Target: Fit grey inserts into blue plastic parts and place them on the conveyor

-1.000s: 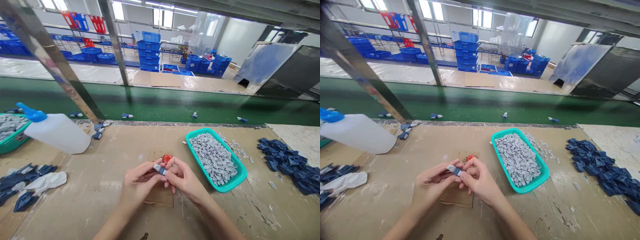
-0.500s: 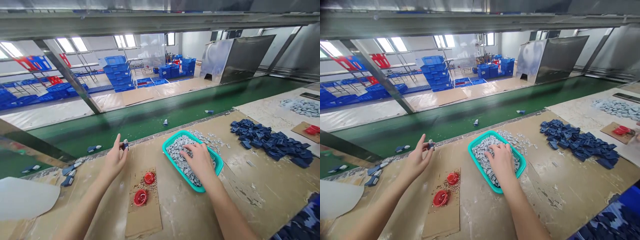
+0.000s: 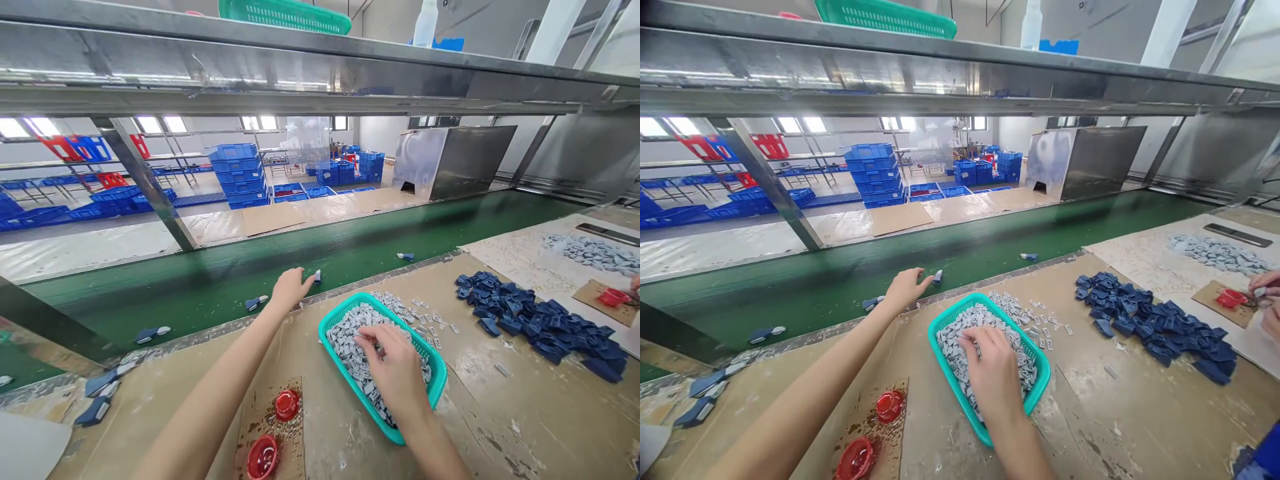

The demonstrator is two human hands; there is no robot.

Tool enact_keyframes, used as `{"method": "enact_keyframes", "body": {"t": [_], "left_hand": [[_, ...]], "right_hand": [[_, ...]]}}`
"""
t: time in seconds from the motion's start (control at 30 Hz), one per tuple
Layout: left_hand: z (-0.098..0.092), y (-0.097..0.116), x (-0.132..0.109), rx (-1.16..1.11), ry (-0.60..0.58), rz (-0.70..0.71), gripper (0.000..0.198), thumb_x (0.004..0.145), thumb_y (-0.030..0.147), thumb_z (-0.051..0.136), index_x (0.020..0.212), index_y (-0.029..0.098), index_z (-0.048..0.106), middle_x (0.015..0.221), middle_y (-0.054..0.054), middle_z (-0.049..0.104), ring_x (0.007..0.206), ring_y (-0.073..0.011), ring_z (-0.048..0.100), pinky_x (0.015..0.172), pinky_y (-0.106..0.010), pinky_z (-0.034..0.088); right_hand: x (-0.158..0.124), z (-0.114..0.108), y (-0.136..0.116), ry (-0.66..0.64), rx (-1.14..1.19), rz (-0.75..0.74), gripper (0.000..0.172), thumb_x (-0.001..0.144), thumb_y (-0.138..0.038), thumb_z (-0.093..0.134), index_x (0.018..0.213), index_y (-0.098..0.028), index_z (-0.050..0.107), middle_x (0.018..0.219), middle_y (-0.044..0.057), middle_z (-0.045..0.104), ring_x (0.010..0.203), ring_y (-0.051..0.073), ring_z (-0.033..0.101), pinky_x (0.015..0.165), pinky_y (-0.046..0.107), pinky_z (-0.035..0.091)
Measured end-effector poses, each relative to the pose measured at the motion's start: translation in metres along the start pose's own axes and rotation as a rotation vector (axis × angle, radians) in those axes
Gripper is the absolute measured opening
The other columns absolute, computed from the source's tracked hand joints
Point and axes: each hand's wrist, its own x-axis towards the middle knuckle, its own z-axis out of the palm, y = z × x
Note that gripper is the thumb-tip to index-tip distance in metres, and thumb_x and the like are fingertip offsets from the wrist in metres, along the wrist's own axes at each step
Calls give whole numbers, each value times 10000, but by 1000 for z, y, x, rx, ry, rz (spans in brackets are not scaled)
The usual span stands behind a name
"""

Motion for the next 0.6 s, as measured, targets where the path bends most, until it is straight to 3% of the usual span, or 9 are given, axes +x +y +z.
{"method": "enact_keyframes", "body": {"t": [0.13,0.3,0.43,0.53,0.6], "left_hand": [[12,28,19,-37,-47,-9,333,874,340,541,1150,153,550,1138,-91,586,960,-206,597,804,-416,506],[5,4,0,-70,-77,-55,339,874,323,544,1170,157,540,1174,-95,570,994,-216,586,825,-430,498],[-2,-9,-10,-120,-58,-73,351,873,330,544,1177,156,536,1187,-99,562,1007,-221,580,835,-438,493],[-4,2,-3,-204,-48,-64,342,872,319,548,1174,161,538,1178,-95,567,992,-215,587,821,-426,501],[-5,9,-1,-282,-31,-60,340,869,313,554,1172,161,540,1173,-96,569,987,-213,589,813,-414,505]], "right_hand": [[-13,7,-23,-18,219,-144,141,868,-152,559,909,-229,670,821,29,665,775,173,578,660,276,462],[-35,16,-49,-103,312,-257,125,841,-117,584,891,-198,666,772,32,666,690,153,555,642,277,451],[-45,26,-56,-165,348,-201,98,836,-140,587,871,-189,664,741,32,654,649,145,549,598,264,443],[-47,34,-54,-213,371,-92,89,837,-192,592,835,-190,681,738,35,659,655,149,572,594,259,451],[-47,40,-52,-261,444,57,97,823,-253,617,811,-185,686,740,40,672,647,150,594,575,251,460]]}}
